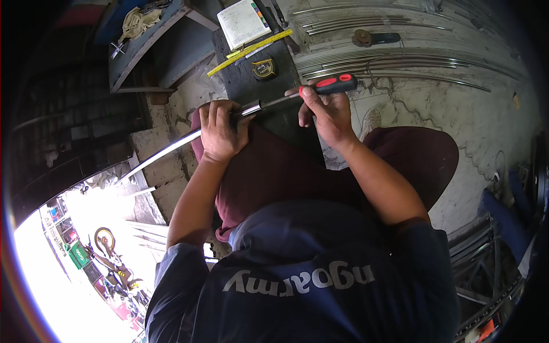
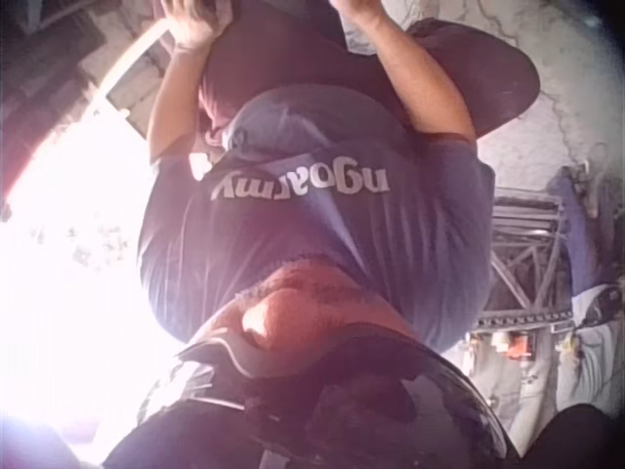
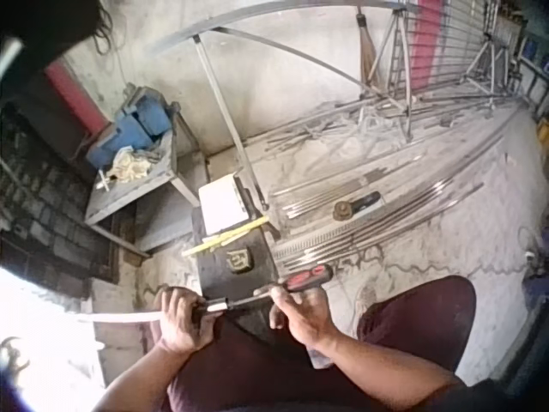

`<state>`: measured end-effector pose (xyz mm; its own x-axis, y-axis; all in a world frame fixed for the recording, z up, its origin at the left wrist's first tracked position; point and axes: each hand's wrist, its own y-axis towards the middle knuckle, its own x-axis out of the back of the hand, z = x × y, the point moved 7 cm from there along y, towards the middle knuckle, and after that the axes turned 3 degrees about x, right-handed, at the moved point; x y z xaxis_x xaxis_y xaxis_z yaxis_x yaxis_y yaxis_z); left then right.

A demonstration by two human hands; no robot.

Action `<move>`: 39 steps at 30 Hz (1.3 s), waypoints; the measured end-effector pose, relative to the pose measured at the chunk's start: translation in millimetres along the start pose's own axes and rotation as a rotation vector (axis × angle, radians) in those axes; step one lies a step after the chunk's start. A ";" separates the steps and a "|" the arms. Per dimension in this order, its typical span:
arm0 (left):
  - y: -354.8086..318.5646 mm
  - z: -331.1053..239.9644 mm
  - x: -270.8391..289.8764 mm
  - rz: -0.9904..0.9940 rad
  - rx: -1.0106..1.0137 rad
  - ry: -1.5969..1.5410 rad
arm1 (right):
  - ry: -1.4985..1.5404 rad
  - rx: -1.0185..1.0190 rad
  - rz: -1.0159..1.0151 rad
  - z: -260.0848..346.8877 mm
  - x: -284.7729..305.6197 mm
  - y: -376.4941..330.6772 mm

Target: The recorder uses a hand file to smooth the edge of a curved metal tube while sitting on the floor of a workshop.

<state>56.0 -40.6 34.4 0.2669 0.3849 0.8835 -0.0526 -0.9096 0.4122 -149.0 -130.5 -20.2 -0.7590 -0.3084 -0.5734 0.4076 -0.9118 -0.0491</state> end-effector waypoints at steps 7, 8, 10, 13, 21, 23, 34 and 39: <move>-0.2 -7.1 6.4 -0.063 -0.025 0.052 | 0.007 0.009 0.035 -8.7 -1.8 -0.2; 0.6 -7.8 5.4 -0.051 -0.036 0.063 | 0.011 0.022 0.011 -6.2 -1.3 0.0; 1.8 -7.6 8.2 -0.044 -0.025 0.076 | -0.083 0.088 -0.138 17.9 35.2 24.3; 0.8 -2.1 2.0 0.010 0.027 0.078 | -0.118 0.099 -0.108 22.4 40.8 27.2; 5.7 -2.1 -0.4 0.044 0.029 0.070 | -0.096 0.246 -0.514 69.7 125.2 52.9; 8.3 -1.1 3.8 0.035 0.039 0.062 | -0.168 0.333 -0.562 74.0 118.0 44.1; 3.9 -1.5 4.1 -0.035 0.027 -0.013 | -0.869 0.360 0.241 2.8 -40.1 -0.7; -0.9 0.3 3.4 -0.057 0.023 -0.029 | -0.917 0.487 0.224 -3.4 -57.3 4.7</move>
<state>57.3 -38.6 36.9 0.2967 0.4321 0.8516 -0.0141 -0.8897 0.4564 -101.8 -116.2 9.6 -0.8672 -0.3839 0.3171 0.4923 -0.7564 0.4307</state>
